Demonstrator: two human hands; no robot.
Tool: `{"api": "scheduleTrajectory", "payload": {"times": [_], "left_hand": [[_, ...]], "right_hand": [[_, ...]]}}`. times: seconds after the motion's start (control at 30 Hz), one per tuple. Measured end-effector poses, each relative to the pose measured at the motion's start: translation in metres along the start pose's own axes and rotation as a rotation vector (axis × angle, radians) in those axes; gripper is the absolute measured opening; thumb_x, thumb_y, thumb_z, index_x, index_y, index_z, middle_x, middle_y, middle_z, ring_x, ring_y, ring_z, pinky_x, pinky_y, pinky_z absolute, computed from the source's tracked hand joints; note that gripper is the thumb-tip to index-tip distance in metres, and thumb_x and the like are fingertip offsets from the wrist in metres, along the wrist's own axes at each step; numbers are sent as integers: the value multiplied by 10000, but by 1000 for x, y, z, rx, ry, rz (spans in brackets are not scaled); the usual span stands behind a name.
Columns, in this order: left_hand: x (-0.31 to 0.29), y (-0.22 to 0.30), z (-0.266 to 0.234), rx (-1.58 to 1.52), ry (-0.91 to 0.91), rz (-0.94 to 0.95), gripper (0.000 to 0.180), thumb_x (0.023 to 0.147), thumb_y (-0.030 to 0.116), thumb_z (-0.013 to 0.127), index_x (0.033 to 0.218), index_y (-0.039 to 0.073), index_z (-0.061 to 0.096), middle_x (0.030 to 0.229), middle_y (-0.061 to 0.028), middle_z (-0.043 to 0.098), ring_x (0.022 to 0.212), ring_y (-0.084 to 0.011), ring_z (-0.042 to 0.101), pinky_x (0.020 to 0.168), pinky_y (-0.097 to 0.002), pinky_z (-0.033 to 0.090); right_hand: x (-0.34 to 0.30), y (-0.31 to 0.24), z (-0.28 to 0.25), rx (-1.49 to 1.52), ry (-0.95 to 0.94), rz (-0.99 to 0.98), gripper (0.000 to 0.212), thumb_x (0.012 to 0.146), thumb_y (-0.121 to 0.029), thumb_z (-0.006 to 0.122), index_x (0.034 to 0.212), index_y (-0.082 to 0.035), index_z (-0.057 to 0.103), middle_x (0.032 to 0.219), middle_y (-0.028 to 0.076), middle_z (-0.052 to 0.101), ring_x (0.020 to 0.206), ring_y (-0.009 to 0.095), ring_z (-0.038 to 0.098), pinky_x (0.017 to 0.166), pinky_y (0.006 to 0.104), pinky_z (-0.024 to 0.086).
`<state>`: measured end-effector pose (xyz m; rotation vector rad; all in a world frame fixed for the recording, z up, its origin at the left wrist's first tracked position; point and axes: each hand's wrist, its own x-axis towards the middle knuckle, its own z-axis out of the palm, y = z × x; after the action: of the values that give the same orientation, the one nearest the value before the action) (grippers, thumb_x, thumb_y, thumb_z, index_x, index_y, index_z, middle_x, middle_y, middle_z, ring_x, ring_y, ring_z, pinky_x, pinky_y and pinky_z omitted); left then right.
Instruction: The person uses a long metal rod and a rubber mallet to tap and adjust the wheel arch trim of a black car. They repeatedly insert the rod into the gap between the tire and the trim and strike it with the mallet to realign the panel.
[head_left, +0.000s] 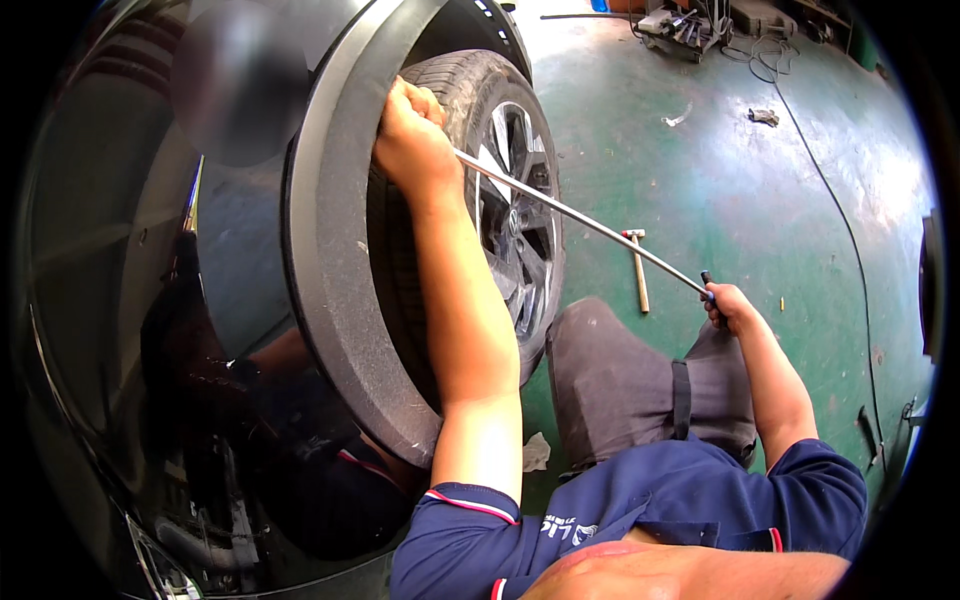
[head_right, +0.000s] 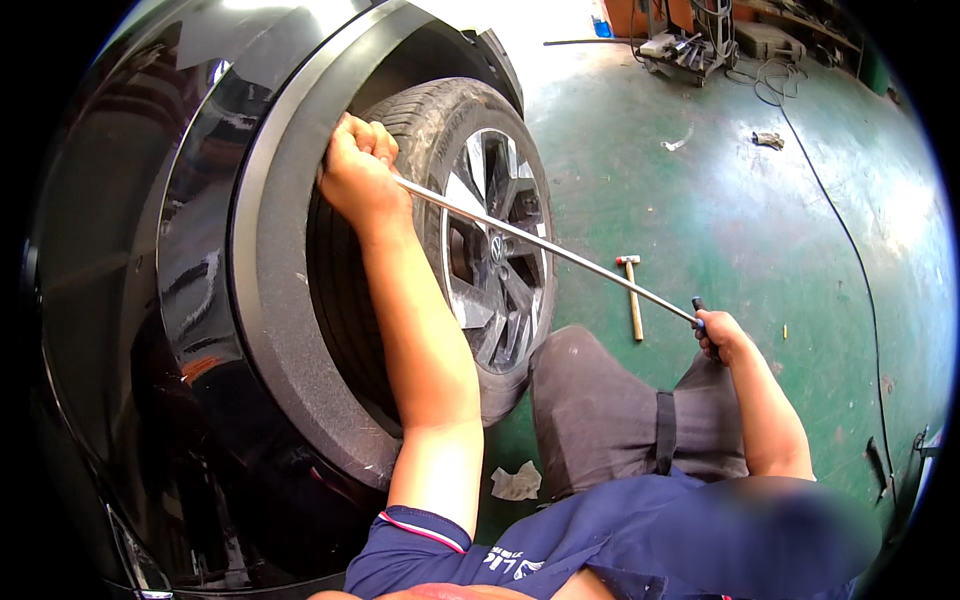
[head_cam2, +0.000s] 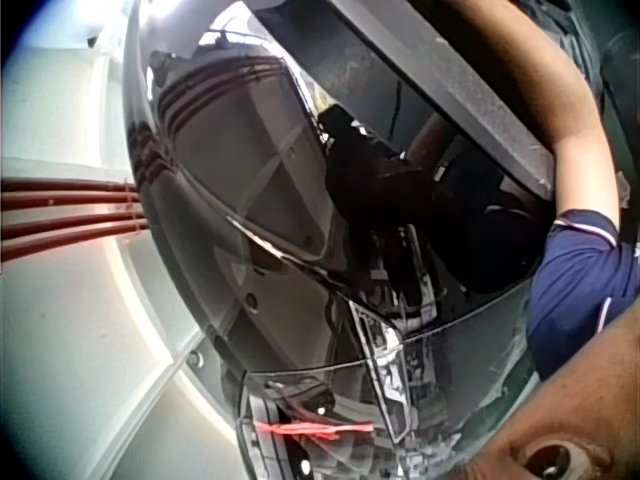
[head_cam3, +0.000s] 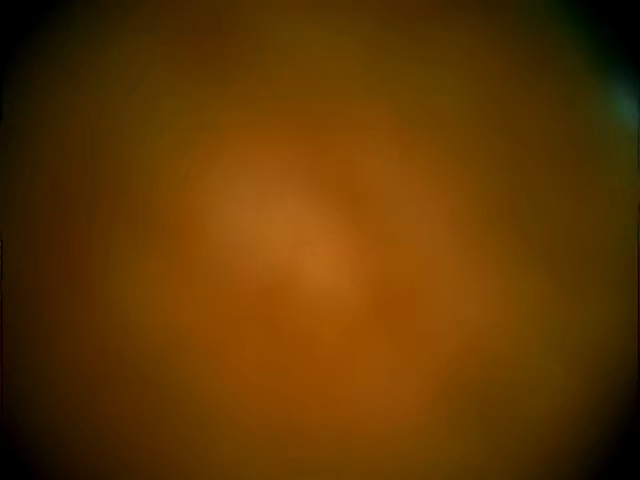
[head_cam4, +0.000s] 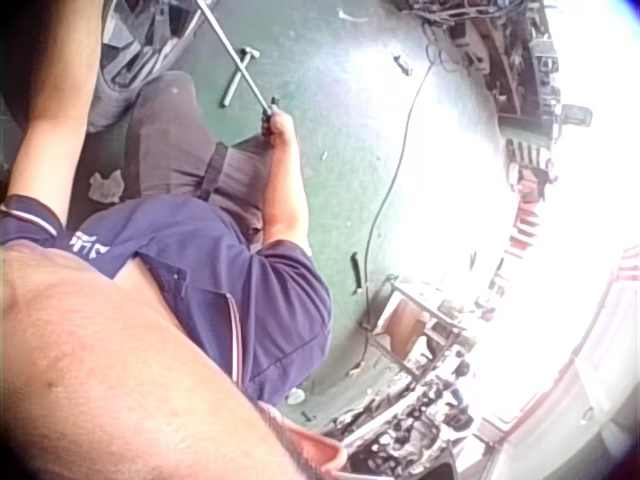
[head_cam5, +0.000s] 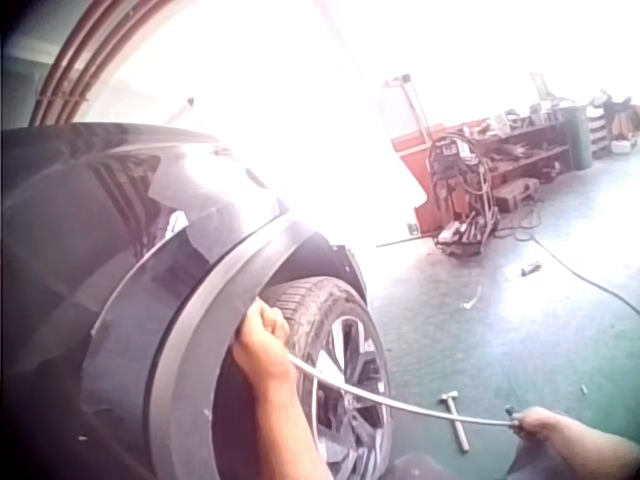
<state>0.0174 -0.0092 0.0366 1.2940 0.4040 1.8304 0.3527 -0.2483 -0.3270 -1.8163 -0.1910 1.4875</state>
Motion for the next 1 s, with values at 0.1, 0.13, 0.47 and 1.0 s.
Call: {"api": "scheduleTrajectory", "payload": {"times": [0.1, 0.13, 0.47, 1.0], "left_hand": [[-1, 0, -1, 7, 6, -2, 368, 914, 88, 437, 603, 145, 248, 581, 30, 242, 479, -93, 253, 467, -270, 222], [-1, 1, -1, 14, 9, -2, 366, 913, 87, 434, 604, 145, 247, 580, 30, 240, 479, -93, 250, 467, -269, 220], [6, -6, -10, 9, -51, 109, 378, 933, 99, 417, 600, 146, 245, 562, 31, 213, 463, -91, 234, 457, -271, 202], [0, -6, -6, 17, -13, 24, 380, 936, 117, 408, 596, 146, 241, 556, 27, 226, 455, -95, 266, 456, -271, 221]], "right_hand": [[-3, 0, 1, -16, 3, 10, 252, 974, -306, 503, 824, -112, 559, 644, -19, 506, 487, 96, 425, 454, 281, 363], [-4, 0, 2, -18, 10, 7, 255, 974, -314, 505, 823, -115, 556, 644, -20, 504, 487, 95, 422, 454, 282, 360], [42, 58, 79, 195, -38, -33, 264, 959, -316, 537, 765, -138, 534, 634, -2, 500, 461, 124, 406, 431, 303, 329], [2, 10, 11, 2, 25, -7, 263, 971, -307, 530, 786, -123, 558, 635, -4, 518, 482, 111, 442, 452, 294, 369]]}}
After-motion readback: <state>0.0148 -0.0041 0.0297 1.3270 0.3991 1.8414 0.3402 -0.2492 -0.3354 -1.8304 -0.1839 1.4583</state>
